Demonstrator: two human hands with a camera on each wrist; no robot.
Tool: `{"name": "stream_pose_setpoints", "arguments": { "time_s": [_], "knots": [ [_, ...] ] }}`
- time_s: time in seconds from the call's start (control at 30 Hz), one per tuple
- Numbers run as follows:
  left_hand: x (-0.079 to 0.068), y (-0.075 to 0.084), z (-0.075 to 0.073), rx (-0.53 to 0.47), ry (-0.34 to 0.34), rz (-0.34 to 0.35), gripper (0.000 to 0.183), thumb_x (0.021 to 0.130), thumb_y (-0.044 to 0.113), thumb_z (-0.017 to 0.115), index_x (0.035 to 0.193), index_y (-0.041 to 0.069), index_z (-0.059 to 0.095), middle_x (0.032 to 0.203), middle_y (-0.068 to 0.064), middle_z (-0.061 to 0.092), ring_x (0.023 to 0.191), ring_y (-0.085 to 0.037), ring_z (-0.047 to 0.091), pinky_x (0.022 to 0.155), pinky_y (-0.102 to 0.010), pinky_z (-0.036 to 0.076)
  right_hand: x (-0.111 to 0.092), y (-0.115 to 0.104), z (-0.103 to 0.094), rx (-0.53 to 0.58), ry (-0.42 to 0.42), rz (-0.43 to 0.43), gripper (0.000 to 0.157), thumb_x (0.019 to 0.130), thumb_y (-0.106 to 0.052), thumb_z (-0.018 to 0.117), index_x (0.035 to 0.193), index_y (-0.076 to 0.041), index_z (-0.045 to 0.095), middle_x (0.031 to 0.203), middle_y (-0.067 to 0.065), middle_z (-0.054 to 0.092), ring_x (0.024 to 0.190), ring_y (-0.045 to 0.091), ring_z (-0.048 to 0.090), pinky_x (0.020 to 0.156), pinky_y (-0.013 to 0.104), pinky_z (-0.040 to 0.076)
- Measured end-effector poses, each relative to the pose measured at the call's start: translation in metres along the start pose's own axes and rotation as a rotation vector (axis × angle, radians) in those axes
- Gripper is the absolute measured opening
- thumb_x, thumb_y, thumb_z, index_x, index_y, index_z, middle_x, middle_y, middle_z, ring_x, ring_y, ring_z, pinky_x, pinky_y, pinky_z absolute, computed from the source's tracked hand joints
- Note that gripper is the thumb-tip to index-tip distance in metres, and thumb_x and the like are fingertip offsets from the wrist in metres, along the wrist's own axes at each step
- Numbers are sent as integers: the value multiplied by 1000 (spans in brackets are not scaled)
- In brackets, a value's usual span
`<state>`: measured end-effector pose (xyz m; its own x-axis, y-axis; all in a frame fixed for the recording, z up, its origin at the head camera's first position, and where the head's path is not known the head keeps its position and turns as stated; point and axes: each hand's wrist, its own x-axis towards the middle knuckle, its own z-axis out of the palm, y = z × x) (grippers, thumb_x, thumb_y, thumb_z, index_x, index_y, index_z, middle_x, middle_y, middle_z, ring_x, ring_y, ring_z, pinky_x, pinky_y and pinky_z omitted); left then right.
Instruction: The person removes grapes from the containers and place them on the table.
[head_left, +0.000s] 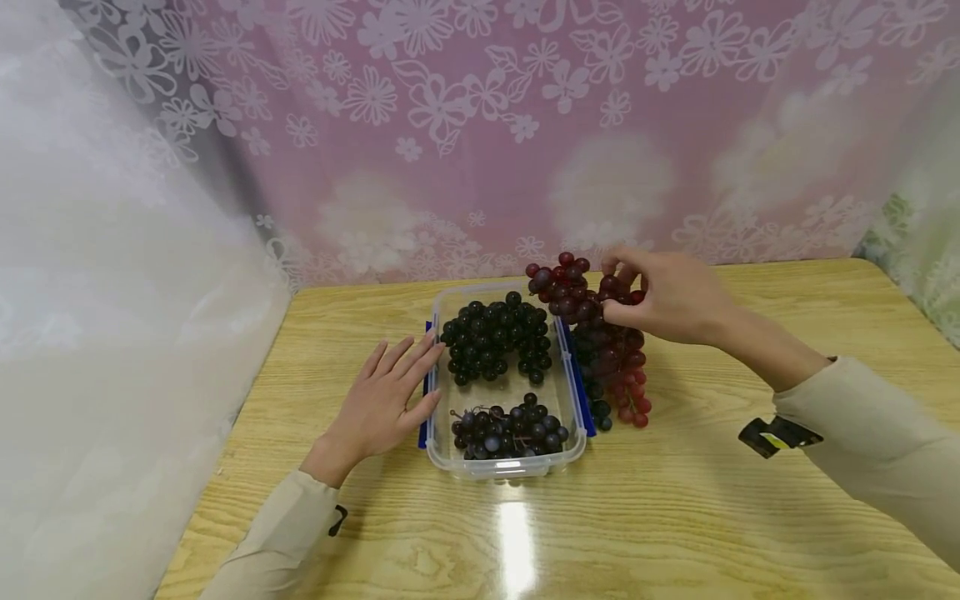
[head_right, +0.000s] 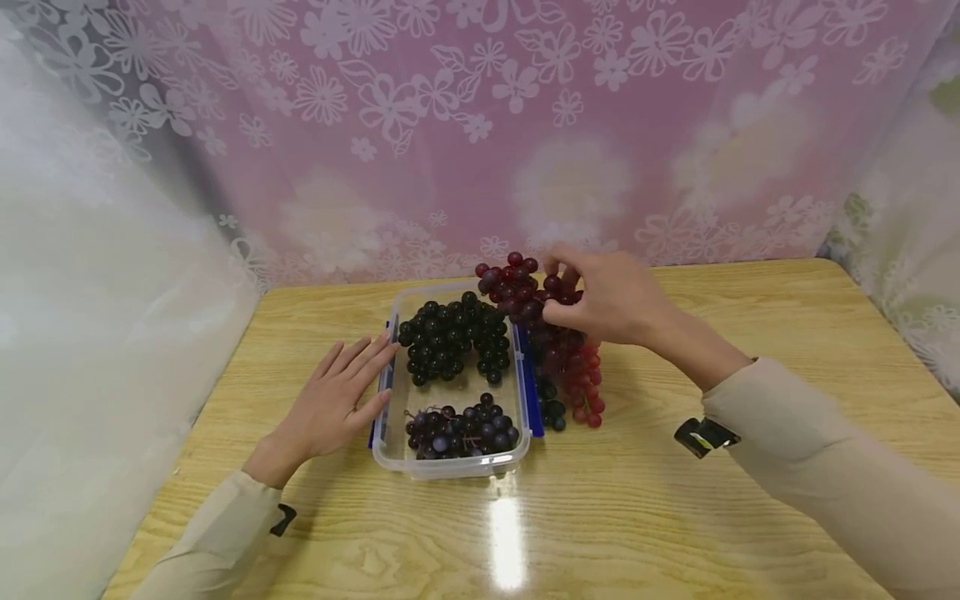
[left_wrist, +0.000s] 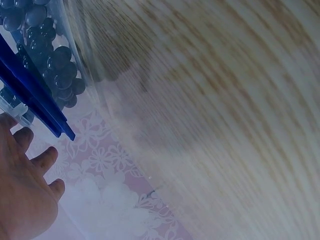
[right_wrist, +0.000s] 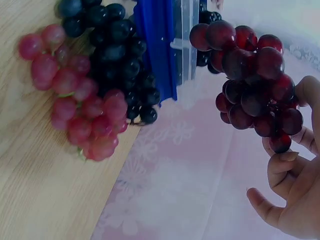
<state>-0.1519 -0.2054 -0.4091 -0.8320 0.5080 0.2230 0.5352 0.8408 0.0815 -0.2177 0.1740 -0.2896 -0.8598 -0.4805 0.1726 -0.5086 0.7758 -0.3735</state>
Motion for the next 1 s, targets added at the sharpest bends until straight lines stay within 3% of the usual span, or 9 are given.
{"name": "stream_pose_setpoints", "arguments": {
  "time_s": [0.53, 0.77, 1.0],
  "knots": [
    [0, 1, -2, 18, -11, -4, 61, 101, 52, 28, 154, 21, 24, 157, 1, 20, 142, -27, 19, 115, -48, 5, -26, 54, -4, 6, -5, 158, 48, 87, -32, 64, 129, -13, 51, 99, 9, 66, 68, 20, 57, 53, 35, 40],
    [0, 0, -3, 28, 3, 9, 61, 100, 52, 28, 153, 21, 26, 157, 0, 21, 142, -28, 20, 115, -49, 5, -41, 79, 6, -11, -10, 219, 42, 87, -35, 65, 119, -10, 54, 99, 13, 66, 70, 23, 60, 50, 36, 43],
    [0, 0, -2, 31, 14, 16, 62, 101, 53, 25, 153, 20, 27, 157, 0, 22, 141, -29, 21, 115, -49, 5, -53, 94, 19, 14, -41, 269, 44, 88, -40, 64, 119, -10, 52, 100, 15, 65, 71, 25, 61, 50, 37, 43]
  ]
}}
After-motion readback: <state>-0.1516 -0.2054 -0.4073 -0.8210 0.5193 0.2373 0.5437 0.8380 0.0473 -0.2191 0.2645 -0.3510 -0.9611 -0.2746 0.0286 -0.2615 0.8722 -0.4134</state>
